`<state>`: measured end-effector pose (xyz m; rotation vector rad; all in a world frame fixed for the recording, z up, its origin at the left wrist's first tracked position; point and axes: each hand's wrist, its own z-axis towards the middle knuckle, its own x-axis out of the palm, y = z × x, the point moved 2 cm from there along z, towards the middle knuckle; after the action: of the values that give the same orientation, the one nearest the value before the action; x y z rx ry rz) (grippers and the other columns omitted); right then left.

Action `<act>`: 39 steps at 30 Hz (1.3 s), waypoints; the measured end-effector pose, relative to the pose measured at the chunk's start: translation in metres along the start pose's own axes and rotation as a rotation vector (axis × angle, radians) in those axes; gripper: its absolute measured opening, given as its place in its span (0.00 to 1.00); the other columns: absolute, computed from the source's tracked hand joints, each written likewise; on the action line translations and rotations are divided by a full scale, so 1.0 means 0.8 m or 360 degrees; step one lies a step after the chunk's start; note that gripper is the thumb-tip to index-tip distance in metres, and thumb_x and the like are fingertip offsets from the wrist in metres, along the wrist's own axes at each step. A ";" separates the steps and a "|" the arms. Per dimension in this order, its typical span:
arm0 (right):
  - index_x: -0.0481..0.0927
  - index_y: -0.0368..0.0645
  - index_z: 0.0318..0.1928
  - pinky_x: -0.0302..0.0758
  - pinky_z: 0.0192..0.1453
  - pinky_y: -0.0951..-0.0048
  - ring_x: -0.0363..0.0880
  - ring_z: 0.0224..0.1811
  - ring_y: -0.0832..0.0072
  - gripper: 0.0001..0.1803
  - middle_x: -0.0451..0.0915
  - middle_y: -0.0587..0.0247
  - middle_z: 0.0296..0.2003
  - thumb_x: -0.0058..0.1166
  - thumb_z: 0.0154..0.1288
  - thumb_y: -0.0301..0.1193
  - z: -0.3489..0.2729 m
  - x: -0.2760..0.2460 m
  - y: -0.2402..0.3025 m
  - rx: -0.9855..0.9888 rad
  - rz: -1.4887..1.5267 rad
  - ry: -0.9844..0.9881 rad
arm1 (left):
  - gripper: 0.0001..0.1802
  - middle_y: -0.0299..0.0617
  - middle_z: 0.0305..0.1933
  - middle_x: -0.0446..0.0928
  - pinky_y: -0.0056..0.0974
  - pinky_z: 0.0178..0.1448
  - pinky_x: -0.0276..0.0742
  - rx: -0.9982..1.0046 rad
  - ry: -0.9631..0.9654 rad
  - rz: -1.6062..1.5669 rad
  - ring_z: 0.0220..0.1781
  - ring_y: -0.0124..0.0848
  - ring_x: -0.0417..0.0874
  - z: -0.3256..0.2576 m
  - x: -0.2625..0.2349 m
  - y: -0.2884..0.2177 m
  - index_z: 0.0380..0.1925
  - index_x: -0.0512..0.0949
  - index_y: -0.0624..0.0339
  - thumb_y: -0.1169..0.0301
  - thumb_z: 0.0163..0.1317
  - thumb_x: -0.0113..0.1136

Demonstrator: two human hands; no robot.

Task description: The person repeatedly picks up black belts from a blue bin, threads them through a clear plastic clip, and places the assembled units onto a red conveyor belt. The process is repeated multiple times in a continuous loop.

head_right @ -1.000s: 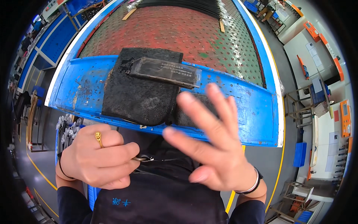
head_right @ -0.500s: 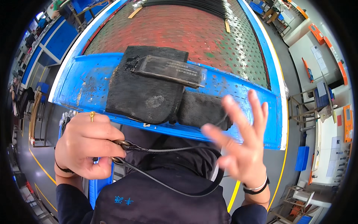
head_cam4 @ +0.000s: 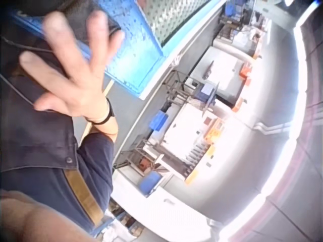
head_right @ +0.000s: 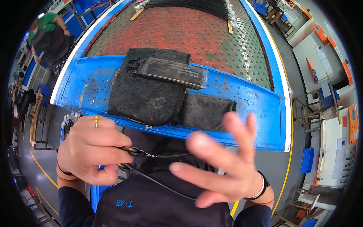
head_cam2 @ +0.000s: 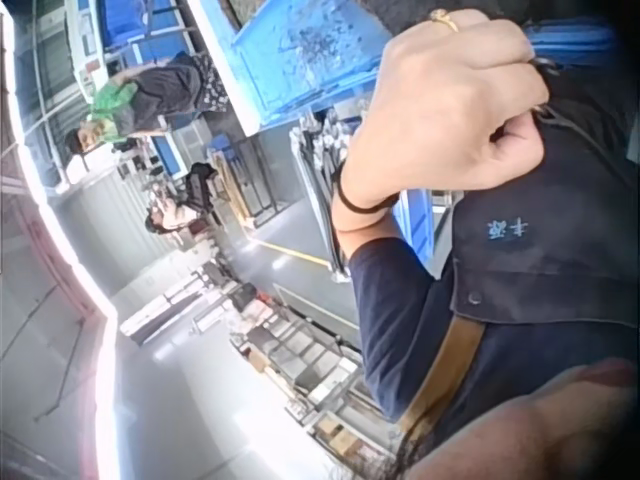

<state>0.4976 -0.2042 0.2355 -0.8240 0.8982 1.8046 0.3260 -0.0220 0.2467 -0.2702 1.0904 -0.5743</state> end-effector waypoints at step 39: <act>0.78 0.44 0.47 0.51 0.64 0.53 0.68 0.53 0.57 0.31 0.75 0.59 0.43 0.28 0.66 0.53 0.002 0.008 -0.036 0.0442 0.0256 -0.0074 | 0.07 0.33 0.27 0.76 0.31 0.20 0.62 0.0273 -0.0254 0.0297 0.21 0.29 0.70 -0.008 0.004 -0.008 0.16 0.77 0.55 0.71 0.30 0.55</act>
<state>0.5217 -0.1915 0.2245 -0.5441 1.1809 1.7748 0.3196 -0.0286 0.2445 -0.0622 0.8946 -0.4677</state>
